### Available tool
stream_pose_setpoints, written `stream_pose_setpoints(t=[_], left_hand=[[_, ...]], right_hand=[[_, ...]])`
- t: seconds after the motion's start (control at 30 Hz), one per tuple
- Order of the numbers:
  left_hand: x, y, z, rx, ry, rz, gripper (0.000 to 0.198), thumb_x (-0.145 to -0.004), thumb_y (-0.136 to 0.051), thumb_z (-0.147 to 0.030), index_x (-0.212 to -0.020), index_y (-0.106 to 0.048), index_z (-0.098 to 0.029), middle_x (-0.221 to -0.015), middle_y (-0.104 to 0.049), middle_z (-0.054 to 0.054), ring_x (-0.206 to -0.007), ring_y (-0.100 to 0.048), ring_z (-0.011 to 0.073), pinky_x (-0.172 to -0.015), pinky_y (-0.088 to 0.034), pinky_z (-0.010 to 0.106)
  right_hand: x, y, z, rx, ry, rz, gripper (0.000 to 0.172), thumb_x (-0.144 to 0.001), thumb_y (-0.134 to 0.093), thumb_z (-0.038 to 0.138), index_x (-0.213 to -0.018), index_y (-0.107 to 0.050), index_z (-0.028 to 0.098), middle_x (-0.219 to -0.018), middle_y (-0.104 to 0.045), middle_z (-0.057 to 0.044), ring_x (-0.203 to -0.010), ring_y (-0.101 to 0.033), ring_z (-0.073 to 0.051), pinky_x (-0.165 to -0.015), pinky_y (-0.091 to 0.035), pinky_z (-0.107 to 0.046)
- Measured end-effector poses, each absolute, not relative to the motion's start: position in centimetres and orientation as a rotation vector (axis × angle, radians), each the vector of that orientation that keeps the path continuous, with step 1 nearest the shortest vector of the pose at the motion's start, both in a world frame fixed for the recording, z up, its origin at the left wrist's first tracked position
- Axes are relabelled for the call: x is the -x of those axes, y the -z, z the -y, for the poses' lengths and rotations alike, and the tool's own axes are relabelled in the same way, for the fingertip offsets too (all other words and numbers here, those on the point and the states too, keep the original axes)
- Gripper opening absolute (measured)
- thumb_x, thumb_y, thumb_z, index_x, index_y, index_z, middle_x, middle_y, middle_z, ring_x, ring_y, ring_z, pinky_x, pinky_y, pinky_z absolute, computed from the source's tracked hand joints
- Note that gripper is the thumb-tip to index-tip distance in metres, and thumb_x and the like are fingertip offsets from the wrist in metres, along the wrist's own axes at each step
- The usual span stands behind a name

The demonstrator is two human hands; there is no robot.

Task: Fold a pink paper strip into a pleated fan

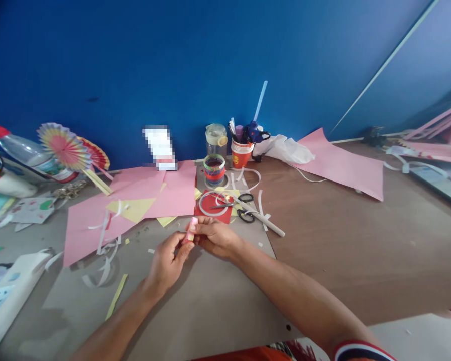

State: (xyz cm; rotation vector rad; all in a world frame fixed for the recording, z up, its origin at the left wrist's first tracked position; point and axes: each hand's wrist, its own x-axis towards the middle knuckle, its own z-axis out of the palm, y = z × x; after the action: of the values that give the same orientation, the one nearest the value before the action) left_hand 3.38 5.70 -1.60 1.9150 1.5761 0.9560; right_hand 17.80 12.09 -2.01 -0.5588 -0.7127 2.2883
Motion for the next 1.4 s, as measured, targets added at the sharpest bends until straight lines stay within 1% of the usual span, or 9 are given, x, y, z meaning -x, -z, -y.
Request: stream_pose_setpoints(t=[0.17, 0.27, 0.4, 0.53, 0.63, 0.73, 0.87, 1.03, 1.4], left_hand=[[-2.6, 1.7, -6.2, -1.813, -0.956, -1.667, 0.023, -0.082, -0.058, -0.042, -0.086, -0.057, -0.019, -0.073, -0.065, 0.002, -0.064, -0.059, 0.0152, -0.061, -0.045, 0.025], [-2.4, 1.9, -6.4, -1.766, -0.917, -1.716, 0.030, -0.078, -0.062, -0.046, -0.088, -0.057, -0.018, -0.073, -0.065, 0.002, -0.063, -0.059, 0.0167, -0.060, -0.045, 0.026], [-2.3, 1.8, -6.3, -1.749, -0.888, -1.680, 0.038, -0.074, -0.065, -0.050, -0.093, -0.056, -0.018, -0.071, -0.063, 0.002, -0.059, -0.056, 0.0162, -0.057, -0.043, 0.026], [-2.2, 1.3, -6.2, -1.695, -0.926, -1.541, 0.046, -0.071, -0.067, -0.051, -0.099, -0.056, -0.017, -0.069, -0.060, 0.001, -0.055, -0.052, 0.0144, -0.054, -0.042, 0.025], [-2.3, 0.9, -6.3, -1.576, -0.936, -1.442, 0.036, -0.081, -0.056, -0.049, -0.099, -0.056, -0.017, -0.076, -0.062, 0.003, -0.060, -0.055, 0.0139, -0.057, -0.043, 0.025], [-2.3, 0.5, -6.4, -1.414, -0.954, -1.400, 0.031, -0.085, -0.050, -0.047, -0.091, -0.058, -0.017, -0.071, -0.059, 0.000, -0.057, -0.053, 0.0115, -0.056, -0.043, 0.023], [-2.0, 0.5, -6.7, -1.160, -1.015, -1.316, 0.028, -0.083, -0.056, -0.045, -0.085, -0.058, -0.017, -0.067, -0.056, -0.002, -0.056, -0.051, 0.0089, -0.057, -0.043, 0.022], [-1.9, 0.9, -6.9, -0.863, -1.056, -1.174, 0.024, -0.076, -0.066, -0.037, -0.086, -0.056, -0.017, -0.071, -0.056, -0.003, -0.056, -0.049, 0.0074, -0.059, -0.046, 0.023], [-2.4, 0.5, -6.8, -0.762, -1.033, -1.140, 0.026, -0.072, -0.070, -0.033, -0.085, -0.056, -0.016, -0.067, -0.055, -0.004, -0.054, -0.048, 0.0064, -0.060, -0.049, 0.025]], right_hand=[[-18.3, 1.7, -11.8, 0.483, -2.291, 0.764, 0.036, -0.066, -0.078, 0.030, -0.096, -0.066, 0.014, -0.074, -0.066, -0.002, -0.066, -0.059, -0.011, -0.068, -0.047, -0.025], [-18.3, 1.9, -11.6, 0.620, -2.211, 0.833, 0.043, -0.065, -0.078, 0.027, -0.104, -0.063, 0.018, -0.081, -0.066, -0.001, -0.066, -0.059, -0.011, -0.065, -0.045, -0.024], [-18.0, 2.2, -11.5, 0.765, -2.086, 0.955, 0.033, -0.067, -0.076, 0.027, -0.095, -0.065, 0.015, -0.076, -0.064, 0.000, -0.064, -0.057, -0.010, -0.062, -0.043, -0.022], [-18.3, 2.2, -11.7, 0.769, -2.113, 0.969, 0.027, -0.068, -0.072, 0.026, -0.091, -0.067, 0.015, -0.070, -0.063, 0.000, -0.061, -0.055, -0.009, -0.060, -0.041, -0.021], [-18.6, 2.0, -11.9, 0.810, -2.136, 0.930, 0.030, -0.066, -0.070, 0.024, -0.094, -0.068, 0.015, -0.068, -0.064, 0.000, -0.059, -0.054, -0.010, -0.059, -0.040, -0.022], [-18.8, 1.7, -12.0, 0.797, -2.159, 0.921, 0.031, -0.065, -0.069, 0.022, -0.095, -0.068, 0.015, -0.066, -0.064, 0.000, -0.057, -0.053, -0.010, -0.058, -0.040, -0.022], [-18.9, 1.3, -12.1, 0.715, -2.219, 0.962, 0.030, -0.067, -0.066, 0.022, -0.095, -0.068, 0.014, -0.066, -0.065, -0.001, -0.053, -0.052, -0.009, -0.059, -0.041, -0.022], [-18.8, 1.5, -12.2, 0.778, -2.211, 0.884, 0.034, -0.062, -0.069, 0.019, -0.096, -0.068, 0.015, -0.076, -0.068, -0.003, -0.061, -0.057, -0.011, -0.059, -0.042, -0.022], [-18.4, 1.7, -12.0, 0.803, -2.122, 0.934, 0.033, -0.062, -0.068, 0.017, -0.095, -0.067, 0.014, -0.074, -0.066, -0.001, -0.060, -0.055, -0.010, -0.058, -0.041, -0.022]])
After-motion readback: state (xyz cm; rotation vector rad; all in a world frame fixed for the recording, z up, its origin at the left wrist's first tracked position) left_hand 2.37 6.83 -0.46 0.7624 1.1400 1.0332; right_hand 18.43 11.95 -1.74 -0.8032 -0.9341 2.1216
